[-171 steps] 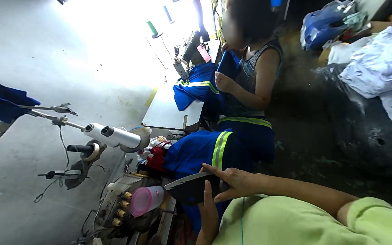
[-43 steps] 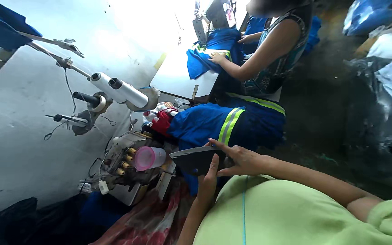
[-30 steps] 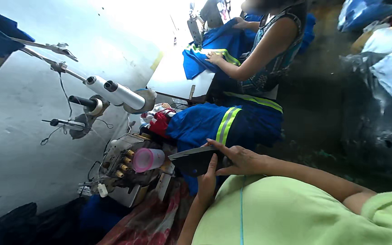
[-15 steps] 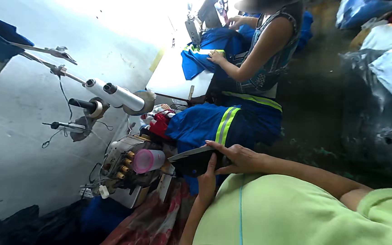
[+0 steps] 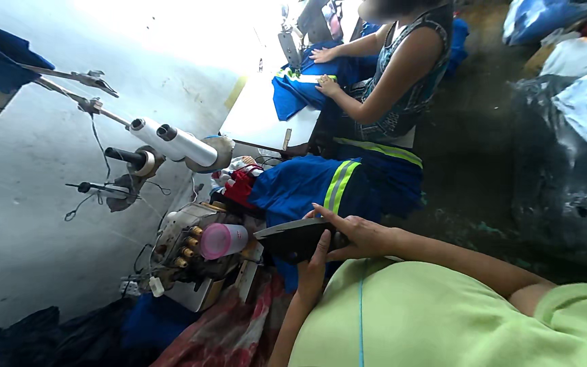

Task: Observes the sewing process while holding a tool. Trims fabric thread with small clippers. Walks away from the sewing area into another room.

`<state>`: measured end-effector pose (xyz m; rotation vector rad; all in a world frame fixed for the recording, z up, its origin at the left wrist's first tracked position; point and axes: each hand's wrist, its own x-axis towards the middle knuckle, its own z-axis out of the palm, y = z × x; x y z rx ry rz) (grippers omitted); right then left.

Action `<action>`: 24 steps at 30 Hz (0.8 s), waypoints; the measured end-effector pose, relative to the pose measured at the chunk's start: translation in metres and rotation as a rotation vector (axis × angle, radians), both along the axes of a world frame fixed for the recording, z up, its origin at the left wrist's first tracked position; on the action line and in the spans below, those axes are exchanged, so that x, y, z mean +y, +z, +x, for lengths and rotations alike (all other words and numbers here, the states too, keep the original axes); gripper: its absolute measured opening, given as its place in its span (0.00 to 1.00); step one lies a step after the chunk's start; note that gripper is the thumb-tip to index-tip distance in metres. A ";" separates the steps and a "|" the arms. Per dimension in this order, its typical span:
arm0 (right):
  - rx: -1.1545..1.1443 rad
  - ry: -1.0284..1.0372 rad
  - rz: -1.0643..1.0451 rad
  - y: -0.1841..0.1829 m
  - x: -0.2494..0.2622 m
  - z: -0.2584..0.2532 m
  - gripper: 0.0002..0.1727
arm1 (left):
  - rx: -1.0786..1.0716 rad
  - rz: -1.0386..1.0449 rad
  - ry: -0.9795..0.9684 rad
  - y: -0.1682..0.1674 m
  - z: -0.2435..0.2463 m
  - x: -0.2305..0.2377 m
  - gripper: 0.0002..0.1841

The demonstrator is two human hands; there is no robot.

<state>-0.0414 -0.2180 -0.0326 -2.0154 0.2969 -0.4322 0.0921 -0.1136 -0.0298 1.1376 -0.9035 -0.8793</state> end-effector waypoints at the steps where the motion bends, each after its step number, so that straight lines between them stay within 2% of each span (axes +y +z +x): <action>1: -0.005 0.006 0.004 0.000 0.000 0.000 0.53 | -0.012 -0.003 -0.003 0.000 0.000 0.000 0.22; 6: -0.025 0.026 0.051 0.001 -0.001 -0.002 0.53 | -0.018 0.012 0.023 -0.005 0.001 0.002 0.21; 10: -0.086 0.010 0.011 -0.001 -0.001 -0.002 0.51 | -0.024 0.015 0.064 -0.004 -0.001 0.003 0.19; 24: -0.020 0.001 -0.029 0.002 0.000 -0.007 0.48 | -0.014 0.093 0.153 0.004 -0.009 0.004 0.12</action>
